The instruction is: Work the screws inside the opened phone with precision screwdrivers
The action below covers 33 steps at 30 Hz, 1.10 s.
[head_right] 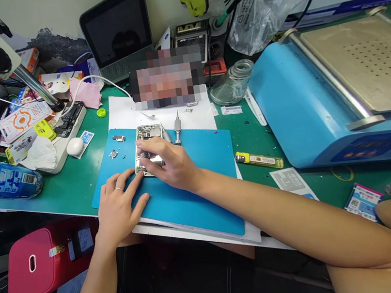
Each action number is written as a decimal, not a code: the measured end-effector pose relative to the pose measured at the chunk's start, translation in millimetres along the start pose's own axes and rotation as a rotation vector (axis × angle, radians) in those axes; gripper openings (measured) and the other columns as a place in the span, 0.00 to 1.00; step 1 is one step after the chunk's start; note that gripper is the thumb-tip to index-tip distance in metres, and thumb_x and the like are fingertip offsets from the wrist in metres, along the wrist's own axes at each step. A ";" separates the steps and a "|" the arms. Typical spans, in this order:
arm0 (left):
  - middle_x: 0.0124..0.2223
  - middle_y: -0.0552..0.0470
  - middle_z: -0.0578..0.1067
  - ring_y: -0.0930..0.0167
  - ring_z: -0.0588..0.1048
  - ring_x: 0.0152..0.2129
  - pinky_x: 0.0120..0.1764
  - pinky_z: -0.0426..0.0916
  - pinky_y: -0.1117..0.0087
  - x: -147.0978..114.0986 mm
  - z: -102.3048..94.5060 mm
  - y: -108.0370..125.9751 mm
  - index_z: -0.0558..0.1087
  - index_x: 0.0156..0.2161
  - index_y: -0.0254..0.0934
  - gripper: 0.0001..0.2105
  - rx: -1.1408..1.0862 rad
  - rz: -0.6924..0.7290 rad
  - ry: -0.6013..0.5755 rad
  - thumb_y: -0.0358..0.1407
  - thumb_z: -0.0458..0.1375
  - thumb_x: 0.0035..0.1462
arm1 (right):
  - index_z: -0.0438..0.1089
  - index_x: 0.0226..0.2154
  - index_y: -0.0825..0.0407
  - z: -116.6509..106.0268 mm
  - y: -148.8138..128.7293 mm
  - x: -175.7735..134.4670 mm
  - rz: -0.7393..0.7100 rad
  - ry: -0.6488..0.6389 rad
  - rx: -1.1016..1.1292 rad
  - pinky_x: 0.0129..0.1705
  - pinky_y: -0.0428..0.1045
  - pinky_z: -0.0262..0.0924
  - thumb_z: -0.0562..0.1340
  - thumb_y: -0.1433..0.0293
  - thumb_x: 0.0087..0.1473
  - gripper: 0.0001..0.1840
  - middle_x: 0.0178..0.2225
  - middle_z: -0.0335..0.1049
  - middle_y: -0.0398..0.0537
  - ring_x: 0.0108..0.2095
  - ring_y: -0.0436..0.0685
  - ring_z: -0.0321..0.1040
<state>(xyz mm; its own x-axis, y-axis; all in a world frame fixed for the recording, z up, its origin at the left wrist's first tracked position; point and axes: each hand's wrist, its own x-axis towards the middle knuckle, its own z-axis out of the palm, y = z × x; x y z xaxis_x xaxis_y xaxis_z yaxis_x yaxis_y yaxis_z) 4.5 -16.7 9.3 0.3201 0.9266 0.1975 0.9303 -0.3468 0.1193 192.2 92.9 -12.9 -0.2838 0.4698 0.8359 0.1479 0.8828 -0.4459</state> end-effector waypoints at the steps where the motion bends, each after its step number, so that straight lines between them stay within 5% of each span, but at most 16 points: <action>1: 0.67 0.46 0.71 0.55 0.68 0.58 0.53 0.65 0.55 -0.1 0.2 -0.1 0.68 0.67 0.42 0.23 -0.001 0.000 0.002 0.47 0.51 0.74 | 0.59 0.66 0.41 -0.1 0.2 -0.5 0.009 -0.001 0.008 0.38 0.49 0.80 0.64 0.77 0.63 0.32 0.44 0.77 0.49 0.42 0.55 0.78; 33: 0.67 0.45 0.71 0.55 0.68 0.58 0.52 0.67 0.54 0.5 -1.3 0.4 0.68 0.68 0.42 0.24 0.028 0.000 -0.012 0.47 0.51 0.73 | 0.56 0.67 0.42 0.7 -0.2 -4.6 0.059 -0.034 0.043 0.41 0.51 0.79 0.62 0.75 0.65 0.32 0.50 0.76 0.51 0.43 0.55 0.78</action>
<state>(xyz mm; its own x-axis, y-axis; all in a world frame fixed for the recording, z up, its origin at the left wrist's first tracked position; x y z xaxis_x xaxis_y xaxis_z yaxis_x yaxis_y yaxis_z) 4.8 -16.6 10.8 0.3221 0.9283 0.1858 0.9348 -0.3429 0.0923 192.8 90.6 -16.8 -0.3077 0.5200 0.7968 0.1245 0.8522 -0.5081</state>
